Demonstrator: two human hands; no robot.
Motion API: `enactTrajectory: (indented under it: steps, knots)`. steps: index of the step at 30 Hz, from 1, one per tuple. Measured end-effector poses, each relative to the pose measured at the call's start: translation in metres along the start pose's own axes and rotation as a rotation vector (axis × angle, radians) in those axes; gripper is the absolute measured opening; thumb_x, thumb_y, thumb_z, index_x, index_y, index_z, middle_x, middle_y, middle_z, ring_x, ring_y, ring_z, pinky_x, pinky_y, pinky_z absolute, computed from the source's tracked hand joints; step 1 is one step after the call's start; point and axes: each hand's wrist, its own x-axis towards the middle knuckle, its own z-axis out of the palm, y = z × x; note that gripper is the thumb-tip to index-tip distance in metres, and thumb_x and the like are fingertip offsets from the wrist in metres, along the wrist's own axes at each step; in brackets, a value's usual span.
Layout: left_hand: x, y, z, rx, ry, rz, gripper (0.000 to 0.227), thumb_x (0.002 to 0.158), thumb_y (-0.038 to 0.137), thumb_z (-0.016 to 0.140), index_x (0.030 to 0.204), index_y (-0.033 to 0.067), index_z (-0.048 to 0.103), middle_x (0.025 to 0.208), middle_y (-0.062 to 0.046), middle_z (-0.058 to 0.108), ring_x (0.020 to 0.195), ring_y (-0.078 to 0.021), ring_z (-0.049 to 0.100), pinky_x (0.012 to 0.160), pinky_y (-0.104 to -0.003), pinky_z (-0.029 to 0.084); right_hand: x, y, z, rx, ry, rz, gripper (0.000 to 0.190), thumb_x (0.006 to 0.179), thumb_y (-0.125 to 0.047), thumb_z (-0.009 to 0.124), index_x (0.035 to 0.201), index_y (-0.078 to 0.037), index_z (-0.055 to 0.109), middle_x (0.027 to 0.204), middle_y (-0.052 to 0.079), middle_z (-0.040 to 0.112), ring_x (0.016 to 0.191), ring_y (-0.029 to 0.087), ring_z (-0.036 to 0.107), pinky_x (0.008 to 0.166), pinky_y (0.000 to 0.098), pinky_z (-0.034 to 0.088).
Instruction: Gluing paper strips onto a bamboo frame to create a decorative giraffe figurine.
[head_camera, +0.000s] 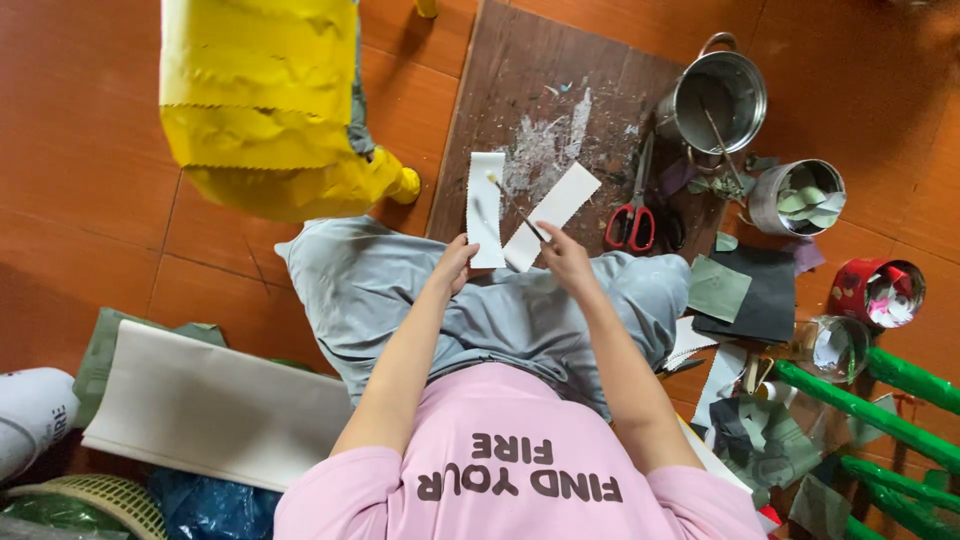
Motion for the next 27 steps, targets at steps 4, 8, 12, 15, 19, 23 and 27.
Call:
enactTrajectory:
  steps: [4,8,12,15,19,23,27]
  knots:
    - [-0.016,0.012,0.006,0.004,0.009,-0.046,0.031,0.098,0.007,0.053,0.128,0.0019,0.051,0.117,-0.015,0.064,0.103,-0.0303,0.069,0.083,-0.053,0.063,0.012,-0.023,0.044,-0.743,0.048,-0.320,0.043,0.093,-0.008,0.056,0.134,-0.018,0.066,0.078,0.019,0.069,0.069,0.039,0.066,0.064,0.0520,0.052]
    - [-0.010,0.008,0.002,-0.082,-0.040,-0.146,0.033,0.100,0.014,0.051,0.129,-0.0021,0.054,0.116,-0.019,0.069,0.098,-0.0341,0.072,0.082,-0.055,0.063,0.018,-0.039,0.064,-0.861,0.144,-0.375,0.046,0.089,-0.002,0.053,0.132,-0.015,0.066,0.080,0.022,0.070,0.075,0.046,0.068,0.067,0.0585,0.052]
    - [0.017,-0.010,-0.011,-0.118,-0.061,-0.192,0.034,0.101,0.012,0.051,0.127,-0.0088,0.057,0.115,-0.022,0.070,0.098,-0.0361,0.073,0.083,-0.056,0.063,-0.020,-0.023,0.063,-0.901,0.158,-0.245,0.046,0.091,-0.003,0.053,0.134,-0.018,0.066,0.078,0.024,0.070,0.074,0.046,0.068,0.068,0.0577,0.053]
    - [0.021,-0.017,-0.019,-0.091,-0.026,-0.207,0.032,0.098,0.009,0.048,0.124,-0.0073,0.058,0.115,-0.021,0.071,0.101,-0.0371,0.072,0.083,-0.058,0.063,-0.075,-0.026,0.052,-0.946,0.069,-0.137,0.040,0.093,-0.007,0.056,0.129,-0.019,0.069,0.082,0.025,0.069,0.075,0.046,0.067,0.068,0.0575,0.053]
    - [0.024,-0.024,-0.028,-0.183,-0.043,-0.223,0.035,0.102,0.015,0.045,0.128,-0.0066,0.056,0.118,-0.023,0.068,0.103,-0.0402,0.071,0.083,-0.060,0.061,-0.133,-0.046,0.041,-0.874,-0.029,-0.108,0.030,0.093,-0.012,0.058,0.119,-0.014,0.073,0.086,0.027,0.069,0.079,0.047,0.066,0.071,0.0569,0.052]
    - [0.002,-0.002,-0.014,-0.280,-0.045,-0.226,0.038,0.102,0.016,0.044,0.131,-0.0063,0.052,0.127,-0.023,0.065,0.111,-0.0405,0.068,0.085,-0.062,0.061,-0.149,-0.055,0.025,-0.793,-0.088,-0.069,0.032,0.093,-0.008,0.054,0.119,-0.006,0.072,0.086,0.027,0.069,0.081,0.047,0.067,0.073,0.0566,0.052]
    - [0.002,-0.002,-0.014,-0.267,-0.055,-0.208,0.038,0.102,0.015,0.045,0.133,-0.0058,0.051,0.129,-0.022,0.064,0.114,-0.0394,0.067,0.088,-0.063,0.061,-0.153,-0.059,0.032,-0.793,-0.074,-0.032,0.033,0.094,-0.006,0.051,0.120,-0.003,0.071,0.088,0.028,0.068,0.083,0.047,0.067,0.074,0.0573,0.052]
